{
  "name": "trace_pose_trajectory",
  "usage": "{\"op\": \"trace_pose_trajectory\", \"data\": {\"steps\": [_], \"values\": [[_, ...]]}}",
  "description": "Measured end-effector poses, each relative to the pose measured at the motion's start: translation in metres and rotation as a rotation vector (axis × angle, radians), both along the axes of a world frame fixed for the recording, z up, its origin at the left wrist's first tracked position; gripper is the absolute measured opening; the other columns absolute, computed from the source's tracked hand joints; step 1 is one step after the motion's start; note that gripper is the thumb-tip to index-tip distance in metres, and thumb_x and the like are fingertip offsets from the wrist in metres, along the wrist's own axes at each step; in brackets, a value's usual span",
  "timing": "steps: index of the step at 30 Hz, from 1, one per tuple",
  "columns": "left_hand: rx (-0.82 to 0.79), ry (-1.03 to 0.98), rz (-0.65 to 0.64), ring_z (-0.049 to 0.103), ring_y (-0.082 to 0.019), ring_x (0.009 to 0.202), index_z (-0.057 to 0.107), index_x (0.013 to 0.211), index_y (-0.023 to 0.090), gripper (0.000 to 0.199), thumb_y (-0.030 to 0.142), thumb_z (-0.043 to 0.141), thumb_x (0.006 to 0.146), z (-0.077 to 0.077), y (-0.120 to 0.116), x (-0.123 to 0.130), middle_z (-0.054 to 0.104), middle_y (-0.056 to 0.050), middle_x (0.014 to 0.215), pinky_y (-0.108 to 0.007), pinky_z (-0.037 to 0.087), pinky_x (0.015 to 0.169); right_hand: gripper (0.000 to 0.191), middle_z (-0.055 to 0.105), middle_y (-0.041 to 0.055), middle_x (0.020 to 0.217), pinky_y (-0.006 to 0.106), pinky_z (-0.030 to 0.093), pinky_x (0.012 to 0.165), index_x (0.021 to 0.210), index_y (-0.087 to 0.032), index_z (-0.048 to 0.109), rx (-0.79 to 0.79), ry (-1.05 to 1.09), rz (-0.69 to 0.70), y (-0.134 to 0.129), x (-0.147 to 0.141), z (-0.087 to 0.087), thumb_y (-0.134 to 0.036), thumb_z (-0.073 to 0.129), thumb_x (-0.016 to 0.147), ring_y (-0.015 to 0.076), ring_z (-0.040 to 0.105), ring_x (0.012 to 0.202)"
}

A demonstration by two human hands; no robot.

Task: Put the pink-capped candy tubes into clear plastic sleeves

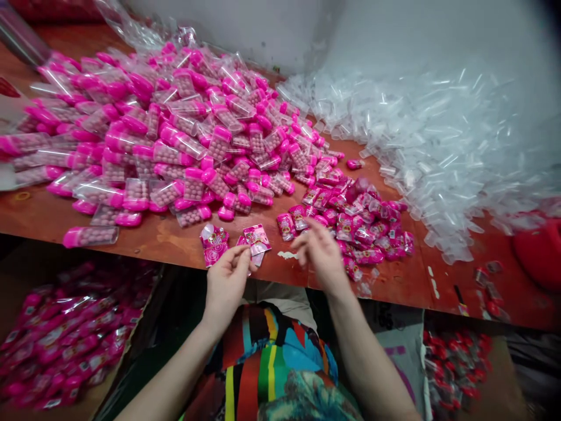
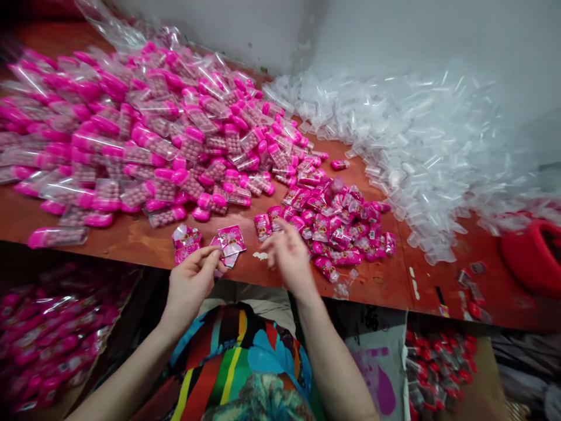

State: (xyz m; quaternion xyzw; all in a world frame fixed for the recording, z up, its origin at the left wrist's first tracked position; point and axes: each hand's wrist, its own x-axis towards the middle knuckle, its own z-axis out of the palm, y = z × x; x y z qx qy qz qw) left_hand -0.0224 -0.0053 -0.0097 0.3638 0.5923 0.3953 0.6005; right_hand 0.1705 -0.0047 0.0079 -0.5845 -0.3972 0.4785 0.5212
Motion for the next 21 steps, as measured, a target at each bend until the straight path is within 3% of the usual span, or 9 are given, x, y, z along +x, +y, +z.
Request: {"op": "trace_pose_trajectory", "data": {"steps": [4, 7, 12, 17, 21], "values": [[0.13, 0.154, -0.099, 0.062, -0.016, 0.062, 0.066, 0.117, 0.014, 0.042, 0.039, 0.062, 0.084, -0.015, 0.008, -0.001, 0.067, -0.002, 0.065, -0.025, 0.047, 0.062, 0.029, 0.068, 0.007, 0.09, 0.03, 0.045, 0.073, 0.099, -0.019, 0.068, -0.048, -0.673, 0.106, 0.013, -0.051, -0.028, -0.044, 0.056, 0.09, 0.0192, 0.062, 0.08], [0.155, 0.217, -0.154, 0.058, -0.016, 0.054, 0.067, 0.118, 0.016, 0.041, 0.038, 0.06, 0.084, -0.025, 0.008, 0.001, 0.064, 0.0, 0.061, -0.024, 0.042, 0.055, 0.027, 0.069, 0.0078, 0.089, 0.03, 0.043, 0.072, 0.093, -0.018, 0.068, -0.174, -0.918, 0.169, 0.024, -0.06, -0.032, -0.043, 0.059, 0.089, 0.0211, 0.063, 0.081], [0.218, 0.331, -0.158, 0.049, -0.014, 0.047, 0.067, 0.121, 0.018, 0.043, 0.036, 0.062, 0.082, -0.026, 0.007, 0.001, 0.058, 0.003, 0.053, -0.023, 0.033, 0.05, 0.021, 0.071, 0.0061, 0.084, 0.03, 0.039, 0.069, 0.082, -0.019, 0.065, -0.21, -0.998, 0.238, 0.034, -0.052, -0.028, -0.031, 0.052, 0.094, 0.0206, 0.064, 0.079], [0.245, 0.321, -0.155, 0.048, -0.014, 0.045, 0.067, 0.122, 0.02, 0.043, 0.036, 0.062, 0.083, -0.025, 0.005, 0.001, 0.054, 0.004, 0.051, -0.023, 0.032, 0.05, 0.021, 0.07, 0.0079, 0.089, 0.029, 0.039, 0.069, 0.088, -0.018, 0.063, -0.154, -1.061, 0.211, 0.028, -0.055, -0.032, -0.027, 0.046, 0.095, 0.0213, 0.064, 0.082], [0.231, 0.324, -0.205, 0.051, -0.015, 0.046, 0.063, 0.128, 0.019, 0.047, 0.037, 0.06, 0.084, -0.027, 0.006, -0.001, 0.056, 0.003, 0.051, -0.023, 0.034, 0.051, 0.023, 0.069, 0.0056, 0.093, 0.028, 0.041, 0.07, 0.097, -0.02, 0.061, -0.12, -0.945, 0.151, 0.023, -0.052, -0.033, -0.034, 0.043, 0.097, 0.0189, 0.064, 0.083]]}}
